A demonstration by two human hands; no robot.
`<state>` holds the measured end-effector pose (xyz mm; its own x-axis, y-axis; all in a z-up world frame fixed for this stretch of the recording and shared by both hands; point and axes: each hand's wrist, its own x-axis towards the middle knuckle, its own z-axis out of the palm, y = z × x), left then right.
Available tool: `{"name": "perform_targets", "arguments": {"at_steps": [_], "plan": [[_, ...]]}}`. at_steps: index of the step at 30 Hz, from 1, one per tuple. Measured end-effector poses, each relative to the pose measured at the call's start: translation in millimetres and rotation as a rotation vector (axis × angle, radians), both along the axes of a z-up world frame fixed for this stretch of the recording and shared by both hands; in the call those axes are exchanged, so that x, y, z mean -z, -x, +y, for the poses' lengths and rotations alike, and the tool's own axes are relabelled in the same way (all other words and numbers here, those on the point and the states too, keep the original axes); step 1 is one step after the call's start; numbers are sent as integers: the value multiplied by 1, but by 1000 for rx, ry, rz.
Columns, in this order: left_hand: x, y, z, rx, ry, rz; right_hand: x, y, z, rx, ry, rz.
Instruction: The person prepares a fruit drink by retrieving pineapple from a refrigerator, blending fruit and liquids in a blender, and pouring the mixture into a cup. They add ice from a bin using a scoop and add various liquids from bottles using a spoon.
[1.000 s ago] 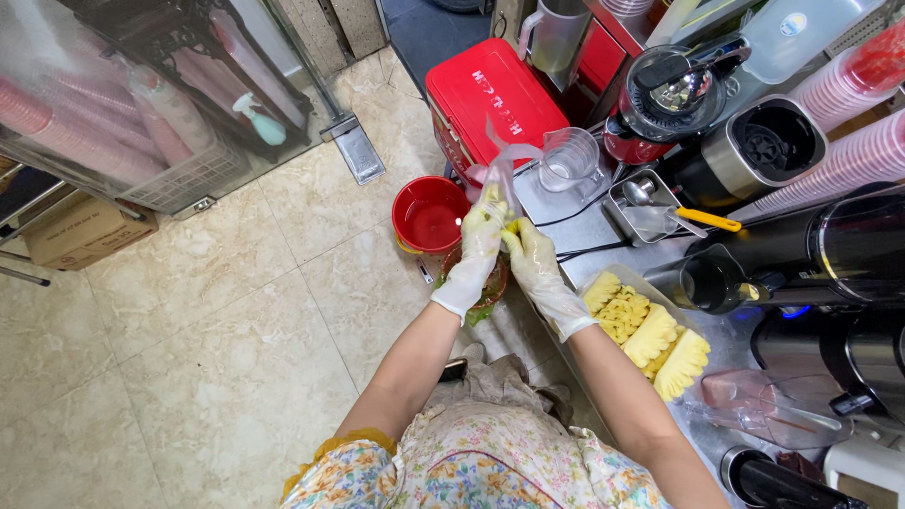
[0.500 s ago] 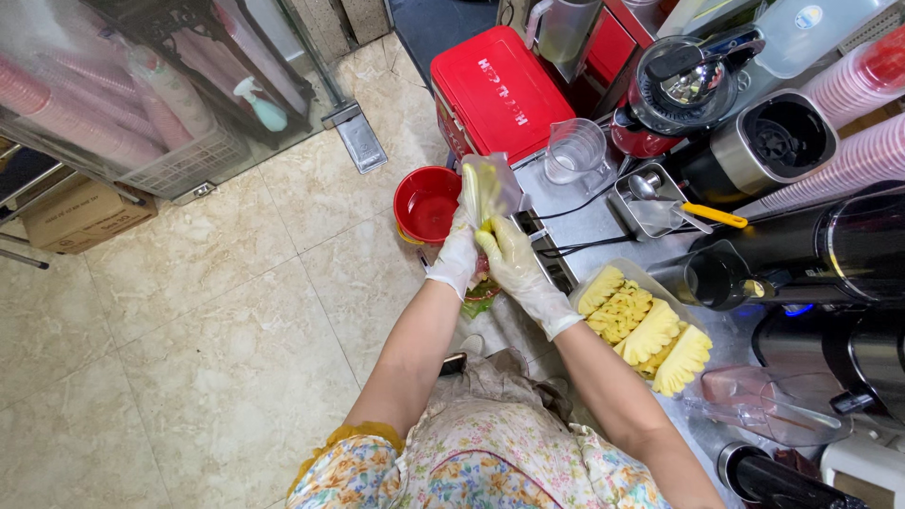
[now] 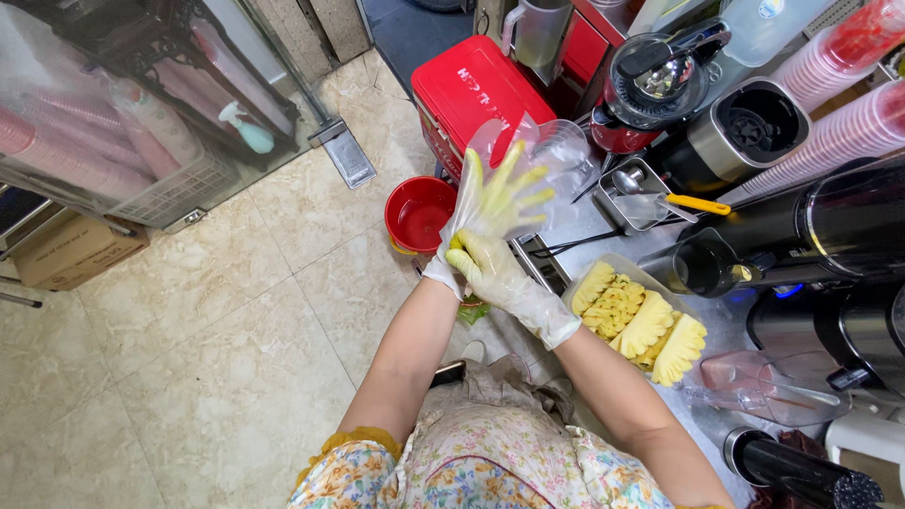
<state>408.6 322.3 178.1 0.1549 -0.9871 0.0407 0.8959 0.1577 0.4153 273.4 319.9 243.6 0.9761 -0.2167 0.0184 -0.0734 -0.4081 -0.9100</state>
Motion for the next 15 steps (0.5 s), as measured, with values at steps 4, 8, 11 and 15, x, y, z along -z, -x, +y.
{"name": "perform_targets", "arguments": {"at_steps": [4,8,11,15], "plan": [[-14,-1,-19,-122,-125,98,-14,6,-4,21,136,-177],[-33,6,-26,-92,-51,54,-30,16,-1,35,-86,-72],[-50,17,-31,-125,-35,-54,-38,29,2,43,-121,-66],[-75,15,-47,-615,-292,-519,-46,46,-11,77,439,-360]]}}
